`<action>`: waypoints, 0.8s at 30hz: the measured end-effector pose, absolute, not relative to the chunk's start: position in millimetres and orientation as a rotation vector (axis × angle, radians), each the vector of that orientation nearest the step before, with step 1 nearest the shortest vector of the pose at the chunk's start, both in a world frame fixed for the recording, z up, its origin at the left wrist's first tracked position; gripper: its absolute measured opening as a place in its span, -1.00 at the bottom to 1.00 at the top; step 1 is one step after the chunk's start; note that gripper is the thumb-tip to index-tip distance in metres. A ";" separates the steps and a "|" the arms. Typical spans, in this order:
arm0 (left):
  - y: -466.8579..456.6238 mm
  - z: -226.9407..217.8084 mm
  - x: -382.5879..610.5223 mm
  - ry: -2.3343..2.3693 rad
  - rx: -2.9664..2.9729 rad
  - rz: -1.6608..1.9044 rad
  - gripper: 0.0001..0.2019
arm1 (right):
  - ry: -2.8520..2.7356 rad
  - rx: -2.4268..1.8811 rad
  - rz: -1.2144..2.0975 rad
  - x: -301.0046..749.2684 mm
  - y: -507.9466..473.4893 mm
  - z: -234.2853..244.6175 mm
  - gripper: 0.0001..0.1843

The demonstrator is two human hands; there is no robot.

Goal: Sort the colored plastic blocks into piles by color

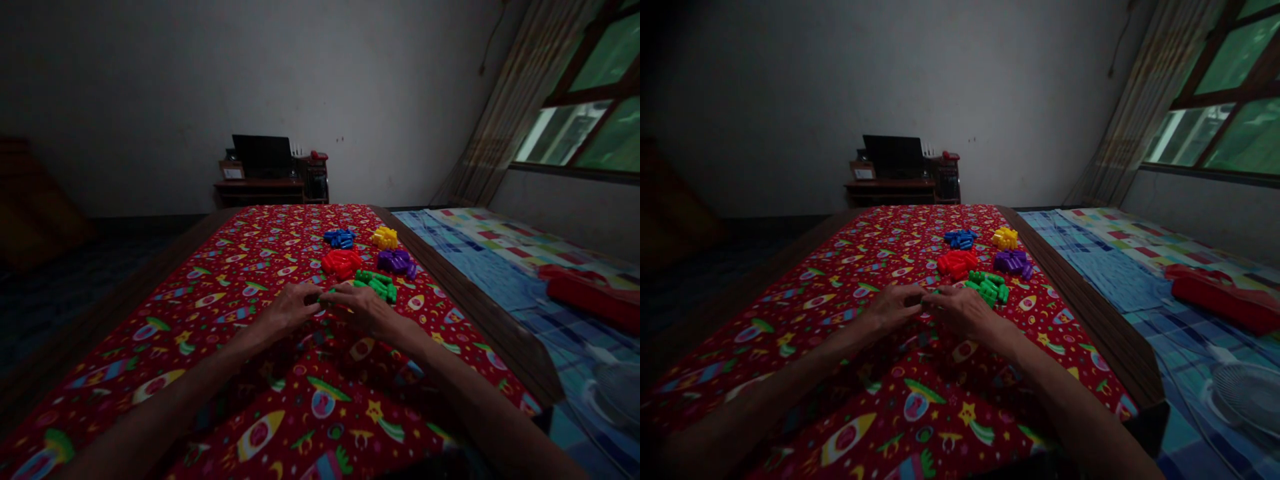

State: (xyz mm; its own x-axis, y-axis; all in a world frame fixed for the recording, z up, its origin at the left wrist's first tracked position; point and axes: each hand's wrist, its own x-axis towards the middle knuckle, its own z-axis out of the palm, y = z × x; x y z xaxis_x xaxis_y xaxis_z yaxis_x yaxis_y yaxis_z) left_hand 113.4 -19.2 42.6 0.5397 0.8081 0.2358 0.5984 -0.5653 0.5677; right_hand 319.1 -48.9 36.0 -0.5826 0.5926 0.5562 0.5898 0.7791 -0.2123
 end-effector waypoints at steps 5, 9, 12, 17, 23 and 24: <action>-14.0 44.2 98.4 1.127 2.440 0.505 -0.66 | -2.206 -1.127 0.019 339.4 -42.7 50.0 -0.68; -2.5 41.5 63.4 1.201 2.664 0.203 -0.61 | -2.041 -1.361 -0.066 371.4 -29.7 50.9 -0.77; 2.8 38.1 46.3 1.286 2.697 -0.010 -0.58 | -1.983 -1.411 -0.201 385.9 -20.7 32.4 -0.80; 6.0 37.4 47.9 1.321 2.664 0.021 -0.58 | -1.950 -1.337 -0.419 392.4 -13.3 16.4 -0.86; -4.6 46.9 89.9 1.103 2.143 0.470 -0.32 | -2.032 -1.166 -0.030 359.0 -40.8 52.8 -0.75; -8.2 47.0 98.0 1.031 1.996 0.517 -0.29 | -2.111 -1.075 0.090 350.2 -46.7 55.9 -0.74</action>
State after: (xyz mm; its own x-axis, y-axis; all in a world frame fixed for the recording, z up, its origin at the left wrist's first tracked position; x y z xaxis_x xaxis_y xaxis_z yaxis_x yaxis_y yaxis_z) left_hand 98.0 -8.2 47.0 0.5820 0.8132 -0.0073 0.4804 -0.3365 0.8099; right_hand 350.2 -46.7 55.9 -0.3644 0.7197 0.5909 0.6667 0.6446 -0.3740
